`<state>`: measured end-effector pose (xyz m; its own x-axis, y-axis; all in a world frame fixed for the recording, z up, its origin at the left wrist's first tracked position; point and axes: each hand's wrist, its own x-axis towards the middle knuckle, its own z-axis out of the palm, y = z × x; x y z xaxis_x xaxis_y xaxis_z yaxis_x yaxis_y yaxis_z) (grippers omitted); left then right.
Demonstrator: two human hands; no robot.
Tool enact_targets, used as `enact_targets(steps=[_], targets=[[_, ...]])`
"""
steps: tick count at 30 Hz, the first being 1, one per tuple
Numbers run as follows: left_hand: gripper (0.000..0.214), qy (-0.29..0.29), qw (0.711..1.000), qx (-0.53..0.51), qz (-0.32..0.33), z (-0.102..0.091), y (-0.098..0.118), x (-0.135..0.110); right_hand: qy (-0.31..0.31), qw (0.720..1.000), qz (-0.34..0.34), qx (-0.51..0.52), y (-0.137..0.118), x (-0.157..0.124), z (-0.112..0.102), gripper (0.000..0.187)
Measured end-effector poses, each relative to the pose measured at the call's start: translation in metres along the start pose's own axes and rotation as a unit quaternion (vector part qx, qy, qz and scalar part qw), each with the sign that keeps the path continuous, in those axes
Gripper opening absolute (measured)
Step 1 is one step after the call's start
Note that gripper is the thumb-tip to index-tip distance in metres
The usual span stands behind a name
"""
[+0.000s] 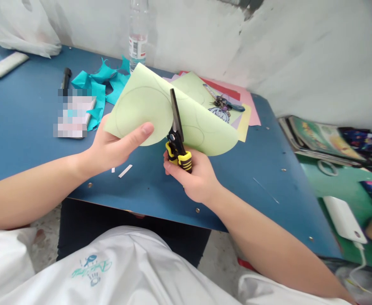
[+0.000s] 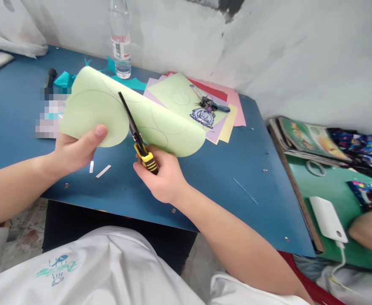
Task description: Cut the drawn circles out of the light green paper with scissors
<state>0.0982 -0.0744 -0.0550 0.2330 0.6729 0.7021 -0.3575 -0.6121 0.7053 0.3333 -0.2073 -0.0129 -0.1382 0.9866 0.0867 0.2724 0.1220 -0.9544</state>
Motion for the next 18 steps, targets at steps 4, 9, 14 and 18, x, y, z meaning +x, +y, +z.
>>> enact_targets(steps=[4,9,14,18], targets=[[0.067,-0.008,1.000,0.016,-0.016,0.009,0.017,-0.001,-0.002,1.000,-0.013,-0.004,0.000,-0.001,0.001,0.028],[0.062,-0.001,0.998,0.052,0.045,0.010,0.031,0.006,-0.008,1.000,-0.017,-0.007,0.001,-0.001,0.001,0.028],[0.064,-0.049,0.995,0.078,0.042,0.003,0.033,0.017,-0.010,1.000,-0.017,-0.004,-0.001,-0.002,0.000,0.029],[0.073,-0.043,0.996,0.073,-0.007,-0.005,0.028,0.020,-0.011,1.000,-0.017,-0.007,-0.002,-0.003,0.000,0.029]])
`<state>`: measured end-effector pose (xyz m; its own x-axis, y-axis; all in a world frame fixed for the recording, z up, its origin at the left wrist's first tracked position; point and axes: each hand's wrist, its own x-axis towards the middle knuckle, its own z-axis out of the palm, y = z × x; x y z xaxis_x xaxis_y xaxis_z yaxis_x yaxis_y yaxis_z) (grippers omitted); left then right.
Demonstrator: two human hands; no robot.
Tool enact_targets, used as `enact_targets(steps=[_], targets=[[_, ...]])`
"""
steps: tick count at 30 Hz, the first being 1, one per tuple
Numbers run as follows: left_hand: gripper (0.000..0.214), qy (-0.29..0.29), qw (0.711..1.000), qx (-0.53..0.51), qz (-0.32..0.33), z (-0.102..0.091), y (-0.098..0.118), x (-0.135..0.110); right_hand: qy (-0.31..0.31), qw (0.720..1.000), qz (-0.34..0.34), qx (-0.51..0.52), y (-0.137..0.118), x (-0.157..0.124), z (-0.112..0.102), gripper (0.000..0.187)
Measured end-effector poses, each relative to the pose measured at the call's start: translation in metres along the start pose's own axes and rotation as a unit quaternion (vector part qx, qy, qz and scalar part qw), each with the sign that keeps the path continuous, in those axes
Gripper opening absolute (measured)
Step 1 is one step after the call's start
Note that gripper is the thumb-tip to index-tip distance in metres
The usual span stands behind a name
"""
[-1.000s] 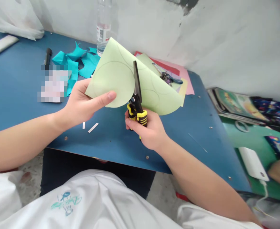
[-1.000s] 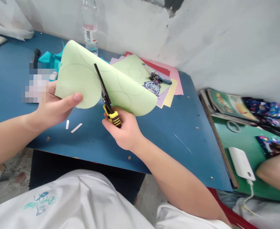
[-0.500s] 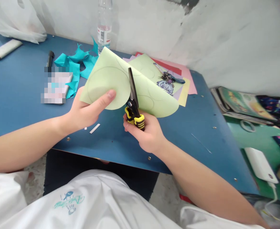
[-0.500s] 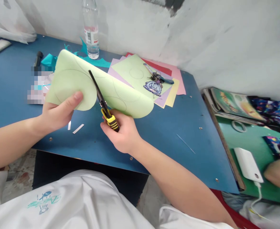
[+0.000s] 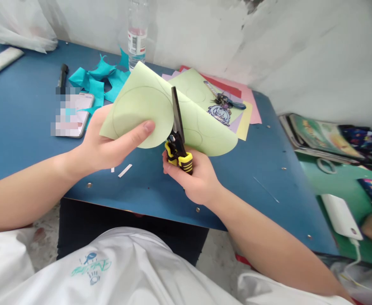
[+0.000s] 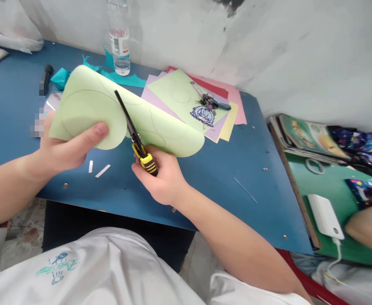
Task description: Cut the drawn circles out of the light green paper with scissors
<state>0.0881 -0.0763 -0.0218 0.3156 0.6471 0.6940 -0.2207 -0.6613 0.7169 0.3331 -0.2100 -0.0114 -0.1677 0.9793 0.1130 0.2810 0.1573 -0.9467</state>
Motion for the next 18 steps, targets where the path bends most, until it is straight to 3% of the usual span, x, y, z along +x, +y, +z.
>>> enact_targets(steps=[8,12,15,16,18], targets=[[0.071,-0.041,0.999,-0.011,-0.004,-0.004,-0.008,0.000,0.005,1.000,-0.005,-0.008,-0.002,-0.002,-0.001,0.026],[0.074,-0.026,0.999,-0.007,0.026,0.001,0.016,-0.002,0.005,1.000,0.001,-0.012,-0.002,-0.002,-0.001,0.030],[0.053,-0.017,0.997,0.056,-0.051,0.004,0.037,-0.007,0.008,1.000,0.004,-0.012,-0.002,-0.002,-0.001,0.032],[0.054,-0.015,0.997,0.056,-0.052,0.005,0.039,-0.008,0.009,1.000,0.003,-0.011,-0.002,-0.002,-0.001,0.031],[0.071,0.014,1.000,0.007,0.019,0.006,0.032,-0.007,0.012,1.000,0.000,-0.008,-0.002,-0.002,-0.001,0.030]])
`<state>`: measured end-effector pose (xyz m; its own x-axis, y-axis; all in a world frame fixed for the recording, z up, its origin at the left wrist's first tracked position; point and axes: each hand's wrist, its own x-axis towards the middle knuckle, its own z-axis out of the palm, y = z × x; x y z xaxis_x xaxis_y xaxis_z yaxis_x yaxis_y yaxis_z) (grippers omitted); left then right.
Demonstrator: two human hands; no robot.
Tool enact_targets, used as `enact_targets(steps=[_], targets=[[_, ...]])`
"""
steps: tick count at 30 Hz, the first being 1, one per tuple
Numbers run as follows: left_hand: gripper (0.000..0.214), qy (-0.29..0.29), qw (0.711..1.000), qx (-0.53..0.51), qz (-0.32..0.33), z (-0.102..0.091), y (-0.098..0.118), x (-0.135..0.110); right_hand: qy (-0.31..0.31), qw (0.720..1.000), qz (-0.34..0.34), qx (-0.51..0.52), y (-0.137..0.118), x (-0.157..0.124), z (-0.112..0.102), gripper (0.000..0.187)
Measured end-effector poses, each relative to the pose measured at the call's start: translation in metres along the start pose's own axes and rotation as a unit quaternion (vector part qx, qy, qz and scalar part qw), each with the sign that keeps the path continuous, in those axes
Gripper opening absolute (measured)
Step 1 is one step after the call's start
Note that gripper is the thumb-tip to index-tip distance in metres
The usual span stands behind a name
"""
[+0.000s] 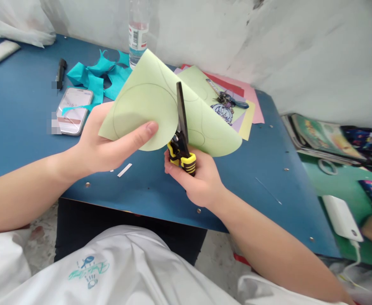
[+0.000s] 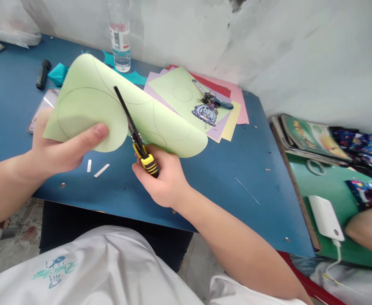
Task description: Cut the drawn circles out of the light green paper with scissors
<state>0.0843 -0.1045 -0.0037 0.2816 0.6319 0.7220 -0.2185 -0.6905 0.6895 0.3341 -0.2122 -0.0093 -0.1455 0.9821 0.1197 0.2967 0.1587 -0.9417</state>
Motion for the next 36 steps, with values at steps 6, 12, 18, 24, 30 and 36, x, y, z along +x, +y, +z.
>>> enact_targets(steps=[6,12,18,24,30,36], targets=[[0.074,-0.030,0.999,-0.011,0.005,0.000,-0.023,0.005,0.005,1.000,-0.003,-0.008,0.000,0.000,0.000,0.029],[0.074,-0.013,1.000,-0.007,-0.014,0.002,-0.002,0.003,0.014,1.000,-0.005,-0.015,0.000,0.000,0.000,0.030],[0.061,-0.027,0.999,-0.019,0.017,0.003,-0.004,0.005,0.013,1.000,-0.010,-0.012,-0.001,0.000,-0.001,0.026],[0.072,-0.040,0.999,0.004,-0.028,-0.001,-0.003,0.008,0.015,1.000,-0.007,-0.020,-0.001,0.001,-0.001,0.027],[0.070,-0.029,0.999,-0.019,0.003,0.002,-0.011,0.005,0.016,0.999,-0.019,-0.021,0.000,0.001,-0.001,0.023],[0.073,0.033,0.998,0.017,0.045,0.011,0.009,-0.001,0.014,0.999,-0.033,-0.027,0.002,0.002,0.000,0.021]])
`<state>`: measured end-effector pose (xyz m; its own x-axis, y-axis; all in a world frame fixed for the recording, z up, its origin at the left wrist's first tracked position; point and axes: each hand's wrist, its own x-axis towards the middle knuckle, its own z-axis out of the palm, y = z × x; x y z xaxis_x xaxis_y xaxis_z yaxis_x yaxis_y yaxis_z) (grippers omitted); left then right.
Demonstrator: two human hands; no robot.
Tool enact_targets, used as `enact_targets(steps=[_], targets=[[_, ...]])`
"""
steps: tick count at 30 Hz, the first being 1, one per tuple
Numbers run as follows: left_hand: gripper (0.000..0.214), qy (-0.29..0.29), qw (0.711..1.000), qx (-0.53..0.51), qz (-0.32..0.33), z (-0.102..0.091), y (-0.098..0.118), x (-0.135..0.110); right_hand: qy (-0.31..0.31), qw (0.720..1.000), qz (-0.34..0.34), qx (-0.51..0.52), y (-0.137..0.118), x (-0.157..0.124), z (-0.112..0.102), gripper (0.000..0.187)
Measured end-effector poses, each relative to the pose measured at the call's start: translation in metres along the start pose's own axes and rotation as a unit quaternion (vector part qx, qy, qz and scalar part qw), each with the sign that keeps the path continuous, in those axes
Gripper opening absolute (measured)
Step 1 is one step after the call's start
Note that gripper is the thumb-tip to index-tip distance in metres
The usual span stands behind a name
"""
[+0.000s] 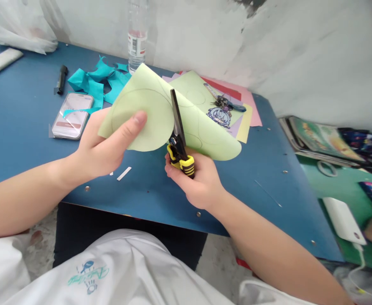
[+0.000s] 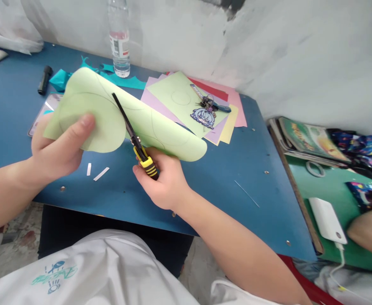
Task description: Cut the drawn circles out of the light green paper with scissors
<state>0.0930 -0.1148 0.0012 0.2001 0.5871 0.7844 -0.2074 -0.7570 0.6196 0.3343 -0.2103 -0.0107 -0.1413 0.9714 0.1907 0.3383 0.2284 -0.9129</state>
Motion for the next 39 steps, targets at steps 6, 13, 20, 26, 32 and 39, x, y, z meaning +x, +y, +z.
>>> enact_targets(steps=[6,13,20,26,32,39], targets=[[0.071,-0.091,0.985,0.058,-0.138,-0.008,0.036,0.008,-0.008,1.000,0.014,0.002,0.002,0.000,-0.002,0.023],[0.056,-0.113,0.984,0.118,-0.073,-0.009,0.034,0.010,-0.030,0.999,0.019,0.011,0.001,0.000,-0.003,0.023],[0.055,-0.133,0.982,0.134,-0.024,-0.012,0.036,0.013,-0.020,0.999,0.020,0.015,0.001,0.000,-0.004,0.023],[0.052,-0.141,0.977,0.157,-0.011,-0.013,0.037,0.013,-0.019,1.000,0.017,0.003,-0.001,0.000,-0.005,0.023],[0.052,-0.140,0.979,0.148,-0.019,-0.014,0.037,0.013,-0.018,0.999,0.027,0.012,-0.001,0.001,-0.006,0.022],[0.057,-0.139,0.974,0.178,-0.007,-0.016,0.040,0.014,-0.023,0.999,0.028,0.009,-0.002,0.001,-0.006,0.023]])
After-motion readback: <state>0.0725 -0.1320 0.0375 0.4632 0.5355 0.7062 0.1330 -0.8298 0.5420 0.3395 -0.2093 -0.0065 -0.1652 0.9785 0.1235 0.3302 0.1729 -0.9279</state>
